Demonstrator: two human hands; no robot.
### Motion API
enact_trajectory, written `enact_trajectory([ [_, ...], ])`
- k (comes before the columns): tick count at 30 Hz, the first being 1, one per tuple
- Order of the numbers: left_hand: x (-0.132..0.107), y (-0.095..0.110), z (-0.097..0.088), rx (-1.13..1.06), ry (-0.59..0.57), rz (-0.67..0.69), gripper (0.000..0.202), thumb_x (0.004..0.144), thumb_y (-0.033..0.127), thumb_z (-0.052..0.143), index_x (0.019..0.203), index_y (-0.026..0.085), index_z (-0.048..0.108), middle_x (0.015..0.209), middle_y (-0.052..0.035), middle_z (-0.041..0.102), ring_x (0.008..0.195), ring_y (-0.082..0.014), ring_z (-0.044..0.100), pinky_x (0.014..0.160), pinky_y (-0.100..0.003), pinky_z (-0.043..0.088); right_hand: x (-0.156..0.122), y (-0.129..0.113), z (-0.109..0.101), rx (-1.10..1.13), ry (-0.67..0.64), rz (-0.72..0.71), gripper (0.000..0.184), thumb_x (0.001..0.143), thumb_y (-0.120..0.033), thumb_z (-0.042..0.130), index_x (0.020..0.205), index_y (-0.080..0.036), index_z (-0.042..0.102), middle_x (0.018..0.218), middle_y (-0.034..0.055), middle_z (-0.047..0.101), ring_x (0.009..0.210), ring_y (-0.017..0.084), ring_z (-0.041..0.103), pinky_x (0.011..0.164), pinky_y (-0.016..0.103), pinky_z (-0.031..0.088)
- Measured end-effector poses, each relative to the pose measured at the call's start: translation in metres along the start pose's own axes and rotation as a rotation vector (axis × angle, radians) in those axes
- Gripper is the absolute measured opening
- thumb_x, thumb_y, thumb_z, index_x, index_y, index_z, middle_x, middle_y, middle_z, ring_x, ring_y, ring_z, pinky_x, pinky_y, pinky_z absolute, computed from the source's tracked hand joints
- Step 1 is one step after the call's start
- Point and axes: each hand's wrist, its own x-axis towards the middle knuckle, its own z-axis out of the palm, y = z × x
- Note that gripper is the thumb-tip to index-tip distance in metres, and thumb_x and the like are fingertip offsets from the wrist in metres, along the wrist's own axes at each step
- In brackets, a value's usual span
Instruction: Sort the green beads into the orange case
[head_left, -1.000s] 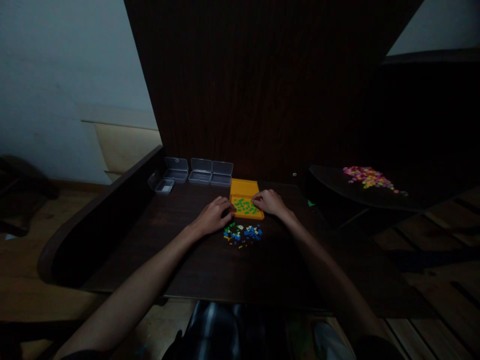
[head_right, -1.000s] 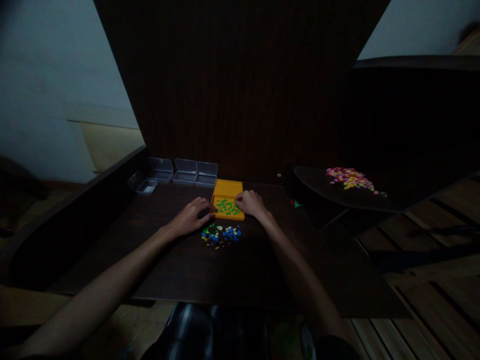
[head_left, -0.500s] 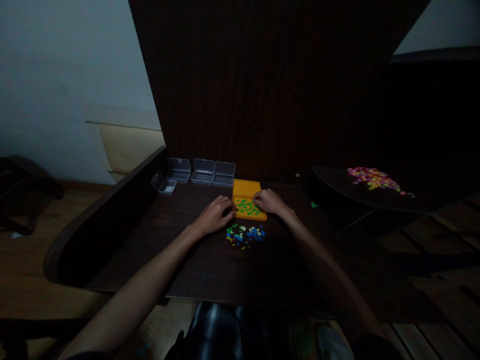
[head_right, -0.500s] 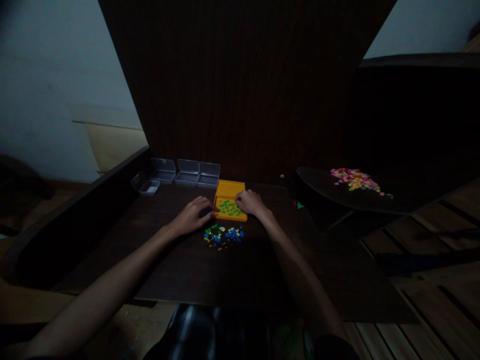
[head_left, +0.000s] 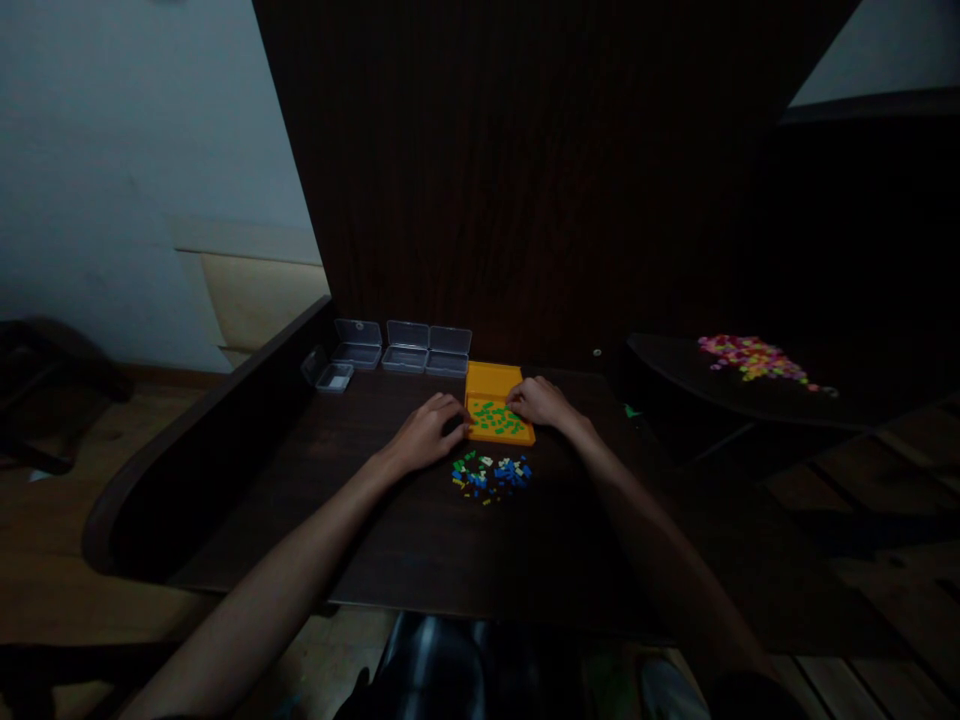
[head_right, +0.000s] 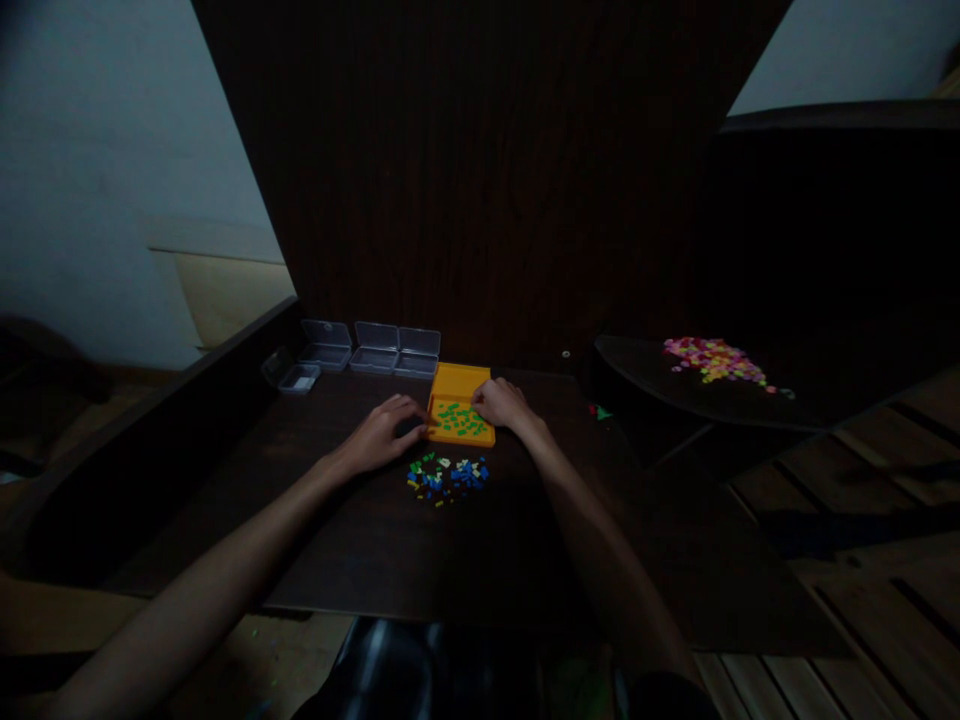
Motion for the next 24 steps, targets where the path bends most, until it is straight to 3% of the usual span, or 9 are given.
enact_trajectory([
  [16, -0.0002, -0.0003, -0.0023, 0.006, -0.003, 0.005, 0.014, 0.090, 0.024, 0.051, 0.095, 0.018, 0.063, 0.097, -0.0052, 0.065, 0.096, -0.0206, 0.059, 0.092, -0.037, 0.047, -0.0019, -0.0040, -0.0001, -0.001, 0.014, 0.007, 0.023, 0.077, -0.021, 0.060, 0.094, -0.023, 0.076, 0.100, 0.0056, 0.074, 0.088, 0.019, 0.067, 0.070, 0.023, 0.045],
  [24, 0.0002, -0.0002, -0.0022, 0.017, -0.003, 0.014, 0.014, 0.091, 0.024, 0.051, 0.095, 0.018, 0.063, 0.097, -0.0055, 0.065, 0.096, -0.0207, 0.059, 0.092, -0.038, 0.047, 0.0018, -0.0005, 0.0024, 0.075, 0.040, 0.002, 0.018, 0.075, -0.018, 0.062, 0.088, -0.019, 0.075, 0.087, 0.0048, 0.073, 0.076, 0.015, 0.064, 0.060, 0.021, 0.038],
])
